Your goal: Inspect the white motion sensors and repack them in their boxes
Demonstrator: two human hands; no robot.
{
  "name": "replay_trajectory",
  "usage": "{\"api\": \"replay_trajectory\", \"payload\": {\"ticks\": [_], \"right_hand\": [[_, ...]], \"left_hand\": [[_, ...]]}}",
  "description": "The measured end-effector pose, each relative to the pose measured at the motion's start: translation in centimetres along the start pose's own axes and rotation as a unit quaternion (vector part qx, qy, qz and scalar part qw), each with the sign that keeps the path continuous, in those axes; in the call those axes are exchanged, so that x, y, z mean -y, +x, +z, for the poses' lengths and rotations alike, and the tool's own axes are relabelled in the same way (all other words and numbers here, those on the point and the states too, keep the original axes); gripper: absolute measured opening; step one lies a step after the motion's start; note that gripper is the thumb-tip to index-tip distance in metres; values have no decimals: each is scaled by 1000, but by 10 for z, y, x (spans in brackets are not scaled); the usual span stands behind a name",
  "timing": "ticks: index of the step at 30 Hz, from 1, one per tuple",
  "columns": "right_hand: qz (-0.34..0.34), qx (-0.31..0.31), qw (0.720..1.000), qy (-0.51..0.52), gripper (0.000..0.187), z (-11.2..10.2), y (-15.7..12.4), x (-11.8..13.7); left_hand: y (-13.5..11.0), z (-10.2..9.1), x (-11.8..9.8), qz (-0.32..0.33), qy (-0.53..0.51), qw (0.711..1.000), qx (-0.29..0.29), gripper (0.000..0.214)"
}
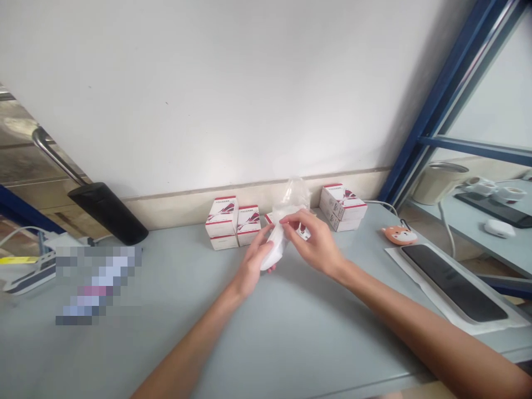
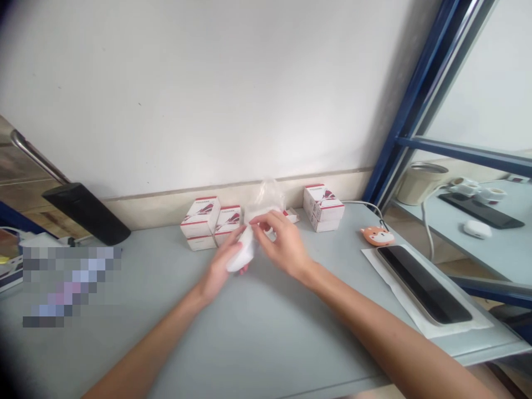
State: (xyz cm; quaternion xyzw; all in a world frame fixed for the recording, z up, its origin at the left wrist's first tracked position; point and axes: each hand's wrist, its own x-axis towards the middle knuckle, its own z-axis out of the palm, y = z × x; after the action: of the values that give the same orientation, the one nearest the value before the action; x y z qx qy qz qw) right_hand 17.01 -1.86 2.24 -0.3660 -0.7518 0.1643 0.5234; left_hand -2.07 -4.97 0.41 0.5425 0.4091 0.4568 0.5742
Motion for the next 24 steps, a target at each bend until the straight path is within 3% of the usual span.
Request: {"api": "replay_trajectory", "payload": {"ticks": [5,9,14,17,21,24], "right_hand": [[-83,14,993,-85,16,7,-5,-10],[-71,40,996,-45,14,12,-10,-7],[-46,110,992,32,12,9,-13,12],[26,138,982,122,15,8,-11,15],[221,26,959,176,32,14,-8,2],[273,119,926,231,45,16,-7,-10]], "left_hand": [[2,5,-4,-24,-101,994,-32,39],[2,6,-3,-24,-148,986,-73,27],[2,6,-4,-14,-190,980,-49,24],[3,4,-7,-37,-229,972,-40,33],[4,1,-7,-43,-239,969,-41,38],[7,-1,2,-11,-182,983,-35,40]]}}
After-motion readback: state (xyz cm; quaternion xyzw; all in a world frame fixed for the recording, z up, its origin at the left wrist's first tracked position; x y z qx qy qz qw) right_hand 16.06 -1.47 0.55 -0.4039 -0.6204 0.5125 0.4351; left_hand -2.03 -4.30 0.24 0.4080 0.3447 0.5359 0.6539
